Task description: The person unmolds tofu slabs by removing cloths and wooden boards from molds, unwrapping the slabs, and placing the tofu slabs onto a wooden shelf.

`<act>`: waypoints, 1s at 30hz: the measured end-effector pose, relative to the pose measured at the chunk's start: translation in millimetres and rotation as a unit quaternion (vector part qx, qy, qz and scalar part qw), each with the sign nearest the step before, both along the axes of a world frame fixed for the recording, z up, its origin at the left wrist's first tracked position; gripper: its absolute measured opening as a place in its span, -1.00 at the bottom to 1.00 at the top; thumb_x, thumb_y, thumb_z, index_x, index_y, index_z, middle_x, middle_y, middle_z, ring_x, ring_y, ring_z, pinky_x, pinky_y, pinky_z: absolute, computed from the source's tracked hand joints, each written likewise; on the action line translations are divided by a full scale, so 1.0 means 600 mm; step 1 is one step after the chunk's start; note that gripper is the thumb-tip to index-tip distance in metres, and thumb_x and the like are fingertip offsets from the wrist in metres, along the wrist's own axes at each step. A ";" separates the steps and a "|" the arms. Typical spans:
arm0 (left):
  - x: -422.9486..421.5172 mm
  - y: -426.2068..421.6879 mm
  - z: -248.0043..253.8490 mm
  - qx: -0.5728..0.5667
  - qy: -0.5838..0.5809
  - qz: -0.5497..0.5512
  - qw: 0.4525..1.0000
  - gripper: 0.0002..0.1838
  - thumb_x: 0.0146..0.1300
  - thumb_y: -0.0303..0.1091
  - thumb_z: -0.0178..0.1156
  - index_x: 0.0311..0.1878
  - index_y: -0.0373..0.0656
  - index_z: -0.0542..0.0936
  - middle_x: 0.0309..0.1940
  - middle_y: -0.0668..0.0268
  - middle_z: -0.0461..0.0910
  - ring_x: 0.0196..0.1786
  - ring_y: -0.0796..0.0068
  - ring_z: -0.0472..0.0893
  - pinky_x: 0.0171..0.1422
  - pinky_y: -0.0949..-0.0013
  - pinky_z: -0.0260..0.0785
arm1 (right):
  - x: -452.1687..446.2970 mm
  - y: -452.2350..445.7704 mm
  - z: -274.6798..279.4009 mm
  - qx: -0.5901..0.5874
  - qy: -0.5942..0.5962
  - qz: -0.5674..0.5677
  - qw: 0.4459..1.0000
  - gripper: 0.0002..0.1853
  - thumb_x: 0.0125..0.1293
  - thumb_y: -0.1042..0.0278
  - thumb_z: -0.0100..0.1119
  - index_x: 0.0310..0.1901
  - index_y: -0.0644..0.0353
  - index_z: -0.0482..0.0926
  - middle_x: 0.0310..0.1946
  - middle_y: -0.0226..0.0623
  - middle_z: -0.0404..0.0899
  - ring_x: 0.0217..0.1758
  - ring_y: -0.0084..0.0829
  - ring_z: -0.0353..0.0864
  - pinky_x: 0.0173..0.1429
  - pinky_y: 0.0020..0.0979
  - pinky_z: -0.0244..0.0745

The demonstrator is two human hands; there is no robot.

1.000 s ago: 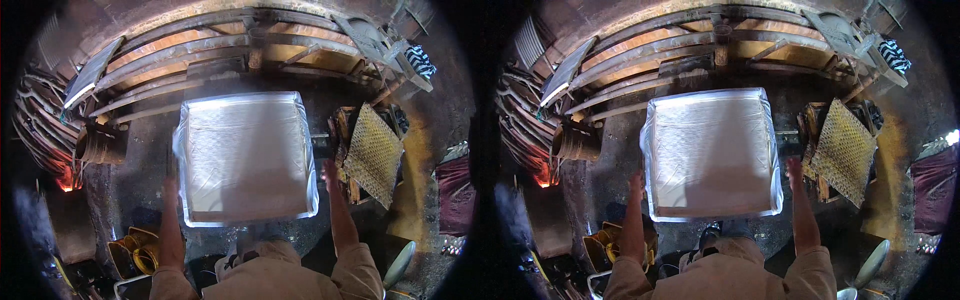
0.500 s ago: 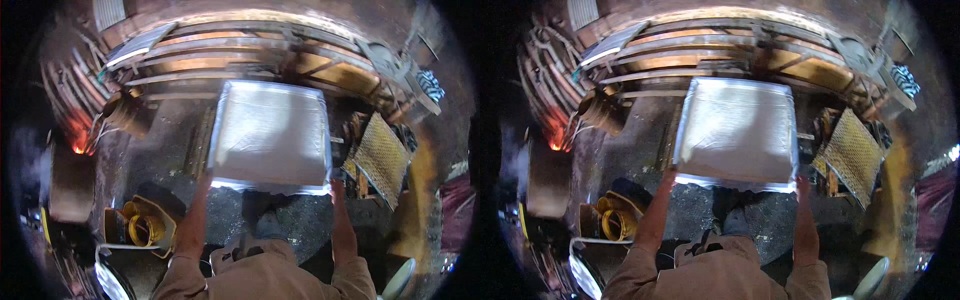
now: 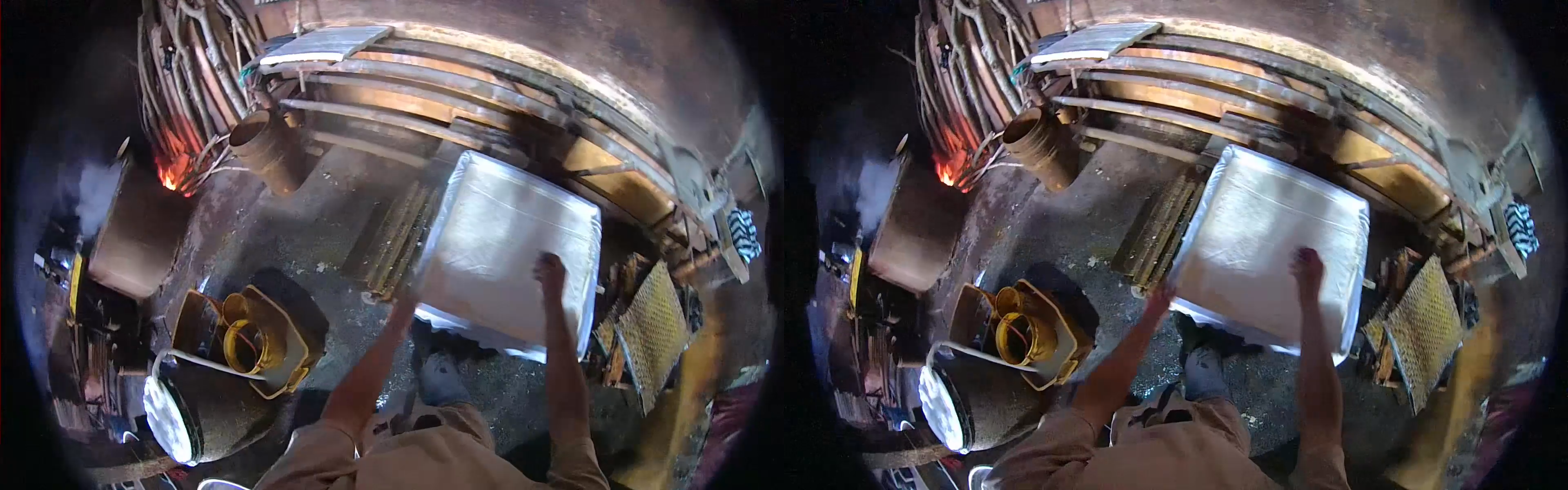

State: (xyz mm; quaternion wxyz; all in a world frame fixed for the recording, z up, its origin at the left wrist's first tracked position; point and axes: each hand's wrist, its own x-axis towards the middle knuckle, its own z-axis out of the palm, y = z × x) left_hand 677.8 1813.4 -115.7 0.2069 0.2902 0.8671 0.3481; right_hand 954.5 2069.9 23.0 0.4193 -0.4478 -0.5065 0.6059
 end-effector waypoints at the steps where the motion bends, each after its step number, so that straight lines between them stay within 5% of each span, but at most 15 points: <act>1: 0.005 0.002 0.004 -0.002 -0.012 -0.016 1.000 -0.61 0.23 -0.12 0.07 0.04 -0.12 0.46 -0.12 0.10 0.54 -0.08 0.10 0.54 -0.01 0.10 0.38 | -0.183 0.001 0.011 0.017 0.012 0.119 0.993 -0.84 0.21 0.47 0.10 -0.17 0.21 0.52 -0.30 -0.39 0.55 -0.38 -0.58 0.53 -0.38 -0.51 0.51; 2: 0.012 -0.002 0.009 0.003 -0.028 -0.031 0.999 -0.57 0.25 -0.08 0.04 0.09 -0.13 0.42 -0.06 0.08 0.51 -0.03 0.06 0.52 0.03 0.07 0.36 | -0.277 -0.010 0.019 0.096 -0.010 0.183 0.978 -0.82 0.19 0.47 0.15 -0.15 0.21 0.51 -0.32 -0.38 0.56 -0.39 -0.56 0.57 -0.35 -0.49 0.54; 6: -0.015 -0.012 0.060 -0.047 -0.179 -0.060 0.981 -0.37 0.23 0.10 0.05 0.24 -0.11 0.32 0.04 0.05 0.49 0.03 -0.04 0.50 0.12 0.01 0.33 | -0.568 -0.024 -0.113 -0.164 0.030 0.308 0.937 -0.80 0.19 0.44 0.17 -0.14 0.19 0.49 -0.37 -0.32 0.58 -0.45 -0.51 0.59 -0.42 -0.52 0.51; 8: -0.007 -0.024 -0.033 0.092 0.013 -0.066 0.993 -0.30 0.15 0.17 0.11 0.26 -0.05 0.31 -0.04 0.09 0.54 -0.05 0.00 0.55 0.04 0.02 0.38 | -0.652 -0.055 -0.179 -0.243 -0.058 0.306 0.919 -0.83 0.19 0.41 0.13 -0.17 0.16 0.50 -0.40 -0.32 0.57 -0.48 -0.51 0.57 -0.48 -0.55 0.47; 10: -0.044 -0.018 0.073 -0.025 -0.160 -0.070 0.984 -0.31 0.15 0.14 0.12 0.27 -0.03 0.30 -0.05 0.07 0.54 0.01 0.04 0.52 0.07 0.03 0.35 | -0.697 -0.109 -0.269 -0.291 -0.041 0.273 0.916 -0.87 0.18 0.33 0.11 -0.24 0.13 0.50 -0.45 -0.34 0.55 -0.52 -0.50 0.54 -0.51 -0.57 0.45; 12: -0.079 -0.017 0.108 -0.018 -0.233 -0.081 0.969 -0.33 0.13 0.11 0.14 0.24 -0.05 0.33 -0.04 0.06 0.53 -0.01 0.01 0.52 0.06 0.03 0.35 | -0.717 -0.149 -0.471 -0.377 -0.049 0.341 0.860 -0.88 0.18 0.32 0.08 -0.27 0.12 0.50 -0.48 -0.35 0.51 -0.53 -0.50 0.52 -0.49 -0.54 0.46; 13: -0.082 -0.021 0.099 -0.008 -0.198 -0.099 0.975 -0.38 0.11 0.05 0.17 0.16 -0.12 0.38 -0.08 0.06 0.53 -0.03 0.01 0.52 0.06 0.03 0.35 | -0.718 -0.189 -0.496 -0.420 -0.087 0.323 0.844 -0.89 0.19 0.34 0.06 -0.28 0.12 0.50 -0.51 -0.38 0.48 -0.54 -0.49 0.51 -0.45 -0.49 0.49; 14: -0.059 -0.032 0.075 0.023 -0.008 -0.073 0.997 -0.41 0.08 0.05 0.18 0.07 -0.16 0.41 -0.14 0.05 0.54 -0.07 0.02 0.53 0.01 0.02 0.35 | -0.727 -0.232 -0.510 -0.459 -0.125 0.303 0.826 -0.90 0.19 0.36 0.03 -0.28 0.12 0.50 -0.54 -0.40 0.45 -0.54 -0.47 0.50 -0.40 -0.43 0.52; 16: -0.022 -0.056 -0.018 -0.192 -0.116 -0.229 0.947 -0.43 0.13 0.09 0.05 0.08 -0.13 0.45 0.08 0.14 0.47 0.14 0.18 0.42 0.24 0.08 0.23 | -0.747 -0.313 -0.529 -0.512 -0.210 0.254 0.793 -0.82 0.21 0.39 0.02 -0.14 0.11 0.47 -0.39 -0.31 0.44 -0.37 -0.38 0.53 -0.27 -0.22 0.57; 19: -0.115 -0.045 0.097 -0.052 -0.124 -0.095 0.986 -0.43 0.11 0.08 0.08 0.08 -0.13 0.45 0.07 0.15 0.47 0.12 0.18 0.43 0.20 0.07 0.24 | -0.774 -0.401 -0.588 -0.626 -0.119 0.100 0.764 -0.58 0.21 0.37 0.10 0.11 -0.06 0.30 0.01 -0.20 0.24 0.04 -0.21 0.40 -0.04 0.06 0.50; 20: -0.125 -0.044 0.104 -0.043 -0.129 -0.083 0.987 -0.43 0.10 0.08 0.09 0.08 -0.12 0.44 0.06 0.15 0.47 0.12 0.18 0.43 0.19 0.07 0.25 | -0.791 -0.412 -0.589 -0.646 -0.087 0.046 0.757 -0.57 0.19 0.33 0.11 0.11 -0.09 0.31 -0.01 -0.30 0.27 0.08 -0.27 0.36 0.07 0.04 0.40; 22: -0.137 -0.043 0.109 -0.038 -0.134 -0.069 0.988 -0.43 0.09 0.07 0.11 0.08 -0.12 0.44 0.06 0.16 0.47 0.10 0.18 0.44 0.17 0.07 0.26 | -0.815 -0.424 -0.606 -0.631 0.014 -0.008 0.776 -0.55 0.14 0.24 0.16 0.09 -0.12 0.33 -0.03 -0.39 0.28 0.09 -0.34 0.34 0.14 -0.01 0.27; 26: -0.144 -0.041 0.105 -0.033 -0.147 -0.045 0.988 -0.42 0.06 0.06 0.14 0.08 -0.11 0.44 0.05 0.17 0.47 0.08 0.18 0.45 0.12 0.06 0.28 | -0.863 -0.413 -0.668 -0.644 0.004 -0.111 0.757 -0.56 0.09 0.14 0.19 0.05 -0.16 0.36 -0.03 -0.44 0.29 0.00 -0.40 0.34 0.12 -0.08 0.21; 28: -0.149 -0.042 0.109 -0.028 -0.153 -0.040 0.987 -0.41 0.05 0.06 0.16 0.08 -0.11 0.43 0.04 0.18 0.47 0.07 0.18 0.46 0.10 0.05 0.28 | -0.879 -0.414 -0.664 -0.619 -0.076 -0.122 0.772 -0.58 0.08 0.13 0.21 0.01 -0.16 0.38 -0.02 -0.46 0.29 -0.07 -0.43 0.30 0.04 -0.16 0.24; 30: -0.149 -0.043 0.111 -0.021 -0.160 -0.033 0.986 -0.41 0.04 0.05 0.18 0.08 -0.10 0.43 0.04 0.18 0.47 0.05 0.18 0.46 0.08 0.05 0.29 | -0.882 -0.395 -0.668 -0.482 -0.190 -0.052 0.854 -0.54 0.08 0.07 0.27 0.01 -0.05 0.40 -0.08 -0.44 0.36 -0.16 -0.46 0.30 -0.18 -0.35 0.31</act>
